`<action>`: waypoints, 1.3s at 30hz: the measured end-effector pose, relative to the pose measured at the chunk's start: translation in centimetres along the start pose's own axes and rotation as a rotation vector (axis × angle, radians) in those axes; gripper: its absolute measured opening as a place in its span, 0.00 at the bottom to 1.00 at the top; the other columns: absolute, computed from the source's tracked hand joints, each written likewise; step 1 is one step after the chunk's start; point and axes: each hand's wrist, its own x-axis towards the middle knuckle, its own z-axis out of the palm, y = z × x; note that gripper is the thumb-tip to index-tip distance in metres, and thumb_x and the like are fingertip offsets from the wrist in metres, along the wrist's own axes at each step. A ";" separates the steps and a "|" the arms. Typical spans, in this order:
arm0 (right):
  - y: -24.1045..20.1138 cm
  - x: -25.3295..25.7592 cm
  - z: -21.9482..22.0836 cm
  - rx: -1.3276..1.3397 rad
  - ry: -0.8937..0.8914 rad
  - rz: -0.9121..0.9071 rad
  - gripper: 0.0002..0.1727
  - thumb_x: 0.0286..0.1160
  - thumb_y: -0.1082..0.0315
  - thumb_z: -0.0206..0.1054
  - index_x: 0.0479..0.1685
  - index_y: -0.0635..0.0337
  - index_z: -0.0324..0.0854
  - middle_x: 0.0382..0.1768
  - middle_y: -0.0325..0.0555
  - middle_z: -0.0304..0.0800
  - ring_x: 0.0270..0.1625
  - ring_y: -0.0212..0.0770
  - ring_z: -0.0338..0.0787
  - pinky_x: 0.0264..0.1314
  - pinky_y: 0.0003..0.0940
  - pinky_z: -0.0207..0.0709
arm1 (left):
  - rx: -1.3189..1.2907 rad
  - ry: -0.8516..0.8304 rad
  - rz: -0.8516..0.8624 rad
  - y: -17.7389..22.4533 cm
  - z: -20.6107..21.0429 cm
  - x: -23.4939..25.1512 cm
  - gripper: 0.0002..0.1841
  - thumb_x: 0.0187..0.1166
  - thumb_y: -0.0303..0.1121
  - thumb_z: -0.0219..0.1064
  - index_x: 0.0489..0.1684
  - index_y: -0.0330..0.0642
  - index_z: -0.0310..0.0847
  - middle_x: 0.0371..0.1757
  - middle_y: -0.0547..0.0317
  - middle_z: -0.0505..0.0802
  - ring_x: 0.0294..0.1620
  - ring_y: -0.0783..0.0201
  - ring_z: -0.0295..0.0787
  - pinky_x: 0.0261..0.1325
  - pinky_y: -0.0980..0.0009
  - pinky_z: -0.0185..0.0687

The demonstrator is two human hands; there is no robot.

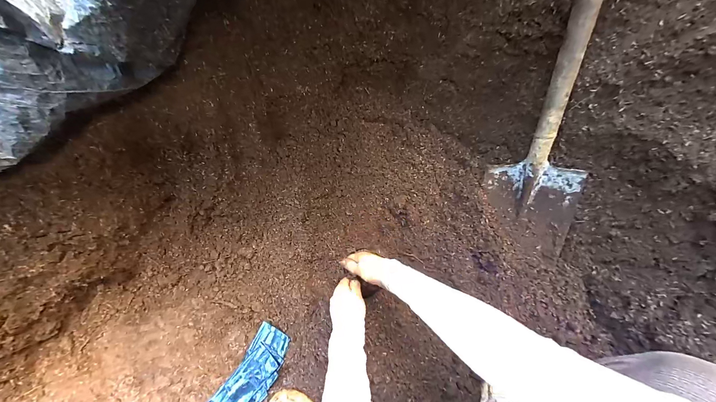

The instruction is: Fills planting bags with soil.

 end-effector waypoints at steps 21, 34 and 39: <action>1.8 -1.1 -3.2 -0.420 0.116 0.114 0.28 0.88 0.59 0.58 0.88 0.49 0.66 0.76 0.62 0.80 0.80 0.65 0.78 0.77 0.68 0.71 | -0.521 -0.010 -0.399 2.5 2.3 3.2 0.35 0.96 0.40 0.51 0.96 0.63 0.30 0.42 0.49 0.78 0.15 0.70 0.66 0.16 0.75 0.62; 22.4 0.1 4.2 -0.376 0.069 -0.091 0.48 0.68 0.30 0.69 0.90 0.39 0.64 0.93 0.58 0.52 0.96 0.63 0.43 0.93 0.70 0.35 | 0.143 0.260 0.537 -0.8 2.8 4.0 0.73 0.46 0.59 0.90 0.94 0.32 0.43 0.93 0.34 0.57 0.94 0.44 0.53 0.94 0.54 0.54; 26.7 -6.0 5.4 -0.481 -0.080 0.050 0.33 0.74 0.59 0.77 0.82 0.45 0.75 0.90 0.64 0.57 0.90 0.74 0.54 0.83 0.75 0.56 | 0.266 0.230 0.716 0.9 2.9 5.8 0.30 0.74 0.47 0.77 0.69 0.35 0.84 0.76 0.43 0.85 0.87 0.43 0.70 0.93 0.45 0.49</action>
